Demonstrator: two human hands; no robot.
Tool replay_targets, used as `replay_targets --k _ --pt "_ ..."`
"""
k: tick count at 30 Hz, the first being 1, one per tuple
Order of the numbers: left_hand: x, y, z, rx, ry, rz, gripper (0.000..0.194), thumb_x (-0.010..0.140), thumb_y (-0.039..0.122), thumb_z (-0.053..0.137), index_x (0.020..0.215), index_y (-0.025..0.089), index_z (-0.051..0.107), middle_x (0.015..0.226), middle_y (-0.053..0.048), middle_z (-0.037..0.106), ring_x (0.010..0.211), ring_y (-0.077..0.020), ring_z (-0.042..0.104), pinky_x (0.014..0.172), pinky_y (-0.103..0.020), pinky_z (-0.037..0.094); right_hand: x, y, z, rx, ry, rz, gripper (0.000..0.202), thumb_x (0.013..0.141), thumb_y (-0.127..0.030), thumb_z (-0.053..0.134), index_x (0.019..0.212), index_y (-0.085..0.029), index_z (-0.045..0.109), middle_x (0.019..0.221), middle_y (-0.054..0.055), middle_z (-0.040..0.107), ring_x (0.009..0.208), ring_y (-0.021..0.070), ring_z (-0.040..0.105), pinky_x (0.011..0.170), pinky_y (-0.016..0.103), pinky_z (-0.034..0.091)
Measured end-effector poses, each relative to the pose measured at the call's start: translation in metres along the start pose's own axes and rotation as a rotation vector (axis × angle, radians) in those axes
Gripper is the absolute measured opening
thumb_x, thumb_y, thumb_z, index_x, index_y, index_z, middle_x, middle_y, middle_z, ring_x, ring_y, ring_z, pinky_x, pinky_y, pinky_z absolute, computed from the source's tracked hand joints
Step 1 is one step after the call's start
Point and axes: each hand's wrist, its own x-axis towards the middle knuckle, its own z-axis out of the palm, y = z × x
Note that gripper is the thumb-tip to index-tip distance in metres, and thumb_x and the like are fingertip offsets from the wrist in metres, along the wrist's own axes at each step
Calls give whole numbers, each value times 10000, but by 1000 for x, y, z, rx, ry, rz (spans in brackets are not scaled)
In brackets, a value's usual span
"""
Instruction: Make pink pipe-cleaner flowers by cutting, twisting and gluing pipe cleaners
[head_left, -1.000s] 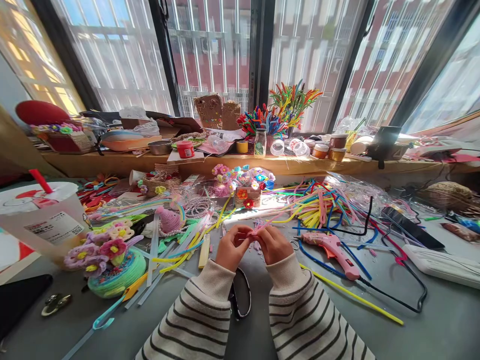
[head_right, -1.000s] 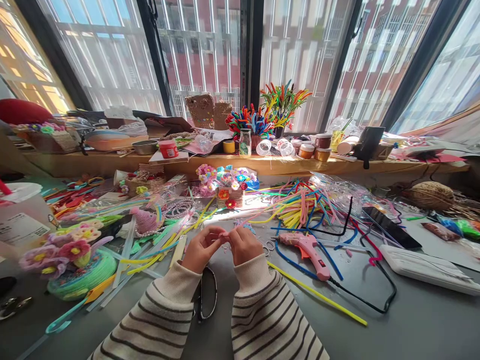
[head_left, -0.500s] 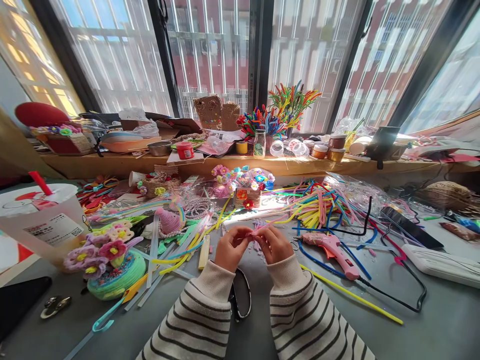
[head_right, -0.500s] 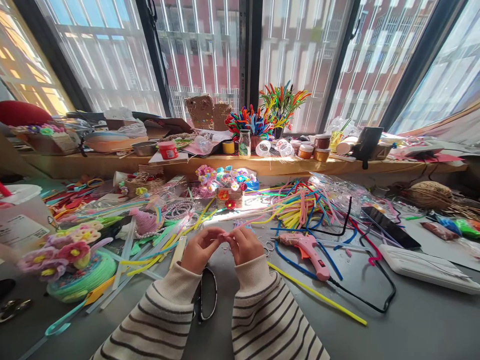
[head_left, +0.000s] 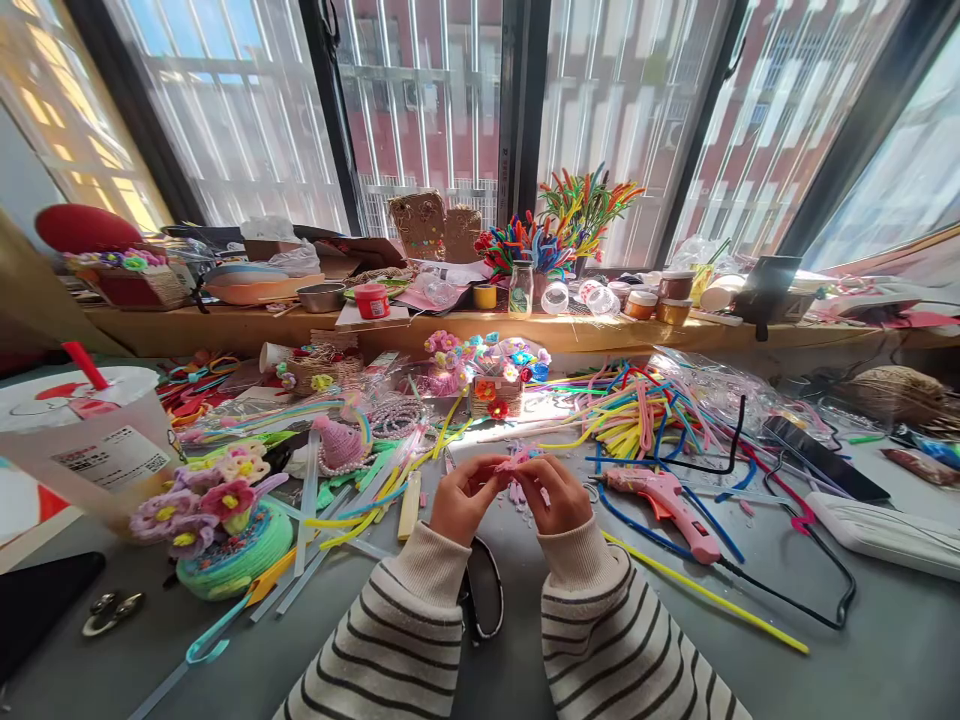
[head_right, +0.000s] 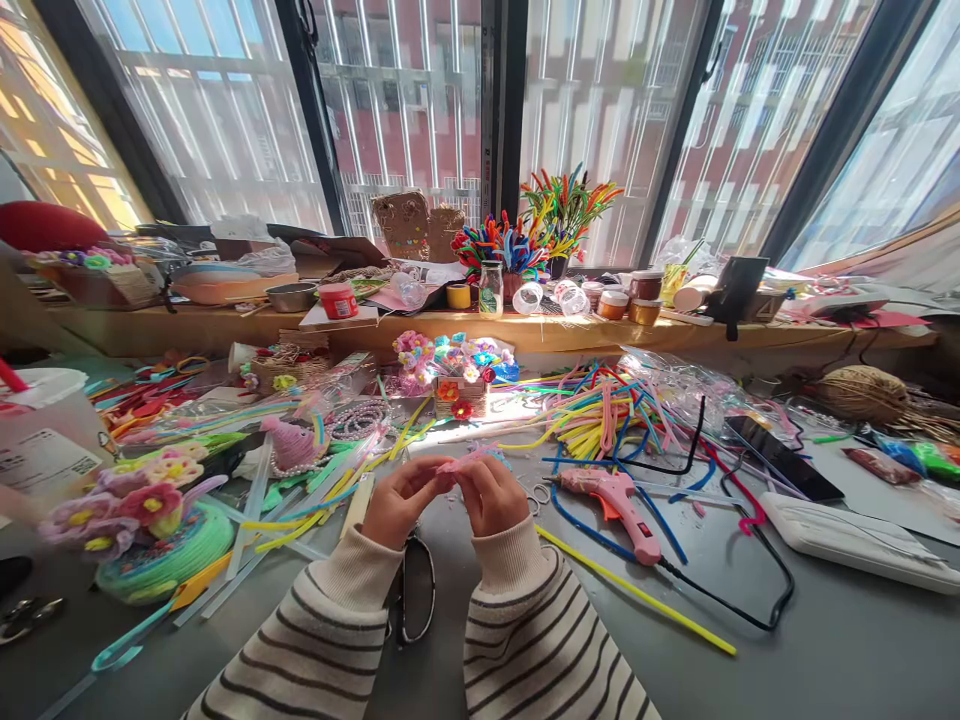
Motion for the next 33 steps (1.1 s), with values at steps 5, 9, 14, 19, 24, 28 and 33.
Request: replay_targets --k 5,9,14,19,24,28,33 --pt "-1 1 0 36 22 28 187 576 232 606 740 145 627 753 -43 634 700 -153 577 673 -267 475 -1 2 1 -141 -18 7 147 779 -276 415 701 -178 491 622 17 504 555 116 462 508 207 370" --pt "-1 5 1 71 21 52 162 588 219 596 731 159 644 753 -35 630 699 -148 571 651 -252 478 0 0 -2 -259 -92 -12 175 796 -283 383 727 -179 506 658 30 512 612 135 473 542 217 371" --pt "-1 5 1 99 -7 108 139 607 207 581 718 162 651 728 -38 622 666 -138 562 615 -244 481 2 -2 -6 -241 -156 -76 179 808 -231 365 741 -180 524 698 41 534 685 147 482 607 229 375" --pt "-1 2 -2 170 -32 198 138 633 189 553 730 162 648 717 -46 611 671 -142 557 602 -246 474 3 -3 -8 -131 -194 -52 185 810 -198 357 739 -181 527 709 36 543 690 140 483 611 226 377" --pt "1 -1 -5 300 -20 366 171 666 163 515 793 164 629 746 -57 597 712 -146 549 619 -251 463 4 -7 -7 -117 -132 43 162 798 -236 386 733 -182 524 683 28 534 655 136 482 590 229 379" --pt "0 2 -4 470 42 514 173 654 131 519 786 174 623 728 -46 587 711 -139 543 656 -262 452 1 -5 -4 -121 -46 44 100 756 -246 458 774 -164 514 681 36 523 623 136 476 567 238 387" --pt "-2 3 0 367 39 420 210 645 163 537 852 164 574 813 -55 578 739 -139 552 676 -275 465 -1 0 -1 -32 84 -13 86 753 -178 446 719 -177 525 652 28 529 592 120 474 535 226 398"
